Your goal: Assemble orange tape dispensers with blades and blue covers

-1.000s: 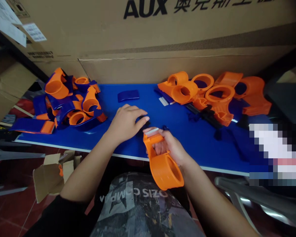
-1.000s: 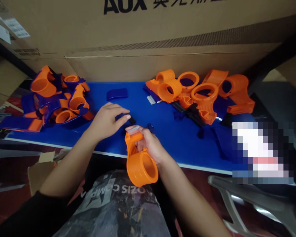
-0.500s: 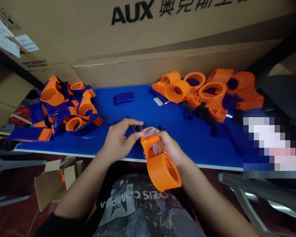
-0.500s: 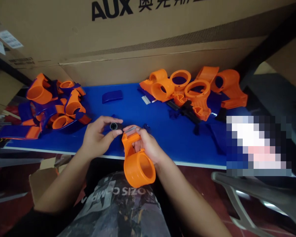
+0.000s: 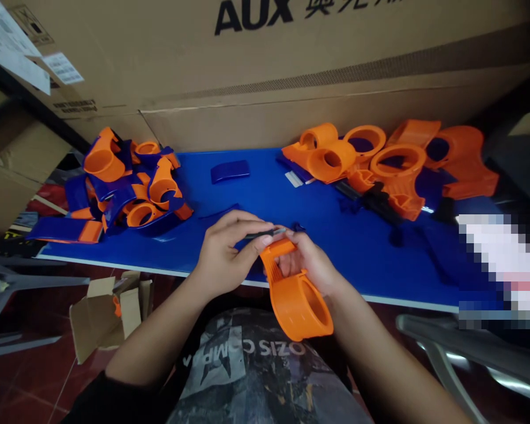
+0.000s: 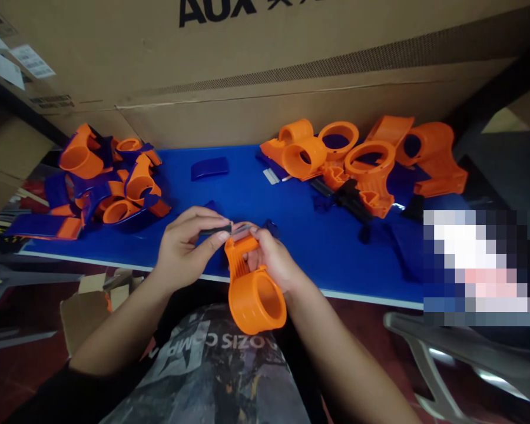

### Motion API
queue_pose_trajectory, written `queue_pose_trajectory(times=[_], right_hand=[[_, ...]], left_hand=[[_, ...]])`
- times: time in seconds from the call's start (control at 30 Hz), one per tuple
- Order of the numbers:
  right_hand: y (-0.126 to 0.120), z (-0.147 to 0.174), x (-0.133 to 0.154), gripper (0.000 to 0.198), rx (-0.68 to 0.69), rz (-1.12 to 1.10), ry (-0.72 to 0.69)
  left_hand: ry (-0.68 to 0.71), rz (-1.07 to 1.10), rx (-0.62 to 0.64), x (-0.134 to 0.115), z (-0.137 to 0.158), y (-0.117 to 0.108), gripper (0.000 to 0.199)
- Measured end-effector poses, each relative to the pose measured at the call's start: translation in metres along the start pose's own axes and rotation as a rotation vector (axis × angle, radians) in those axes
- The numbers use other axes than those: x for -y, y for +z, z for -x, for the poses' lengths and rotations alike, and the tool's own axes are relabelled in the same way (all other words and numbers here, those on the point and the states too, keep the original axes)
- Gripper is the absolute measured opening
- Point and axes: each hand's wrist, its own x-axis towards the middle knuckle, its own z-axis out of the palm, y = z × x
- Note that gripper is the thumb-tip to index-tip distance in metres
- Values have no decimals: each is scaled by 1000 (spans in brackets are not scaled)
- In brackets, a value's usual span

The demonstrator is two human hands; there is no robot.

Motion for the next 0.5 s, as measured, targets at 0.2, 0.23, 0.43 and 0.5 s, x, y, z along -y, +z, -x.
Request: queue_pose_trajectory(times=[0.2,0.23,0.43,0.5], right_hand=[[-3,1,0,34,-21,28,53],[-4,1,-1,33,-20,44,47],[-6,-2,-6,27,-14,80,-20],[-4,-2,-5,25,-3,47,-3]], left_hand=[[-148,21,93,2,-13,7,17],[-174,3,137,2,-13,7,19],[-166,-192,382,-1,-8,-7,36],[-148,-249,403,-5,-8,-12,37]])
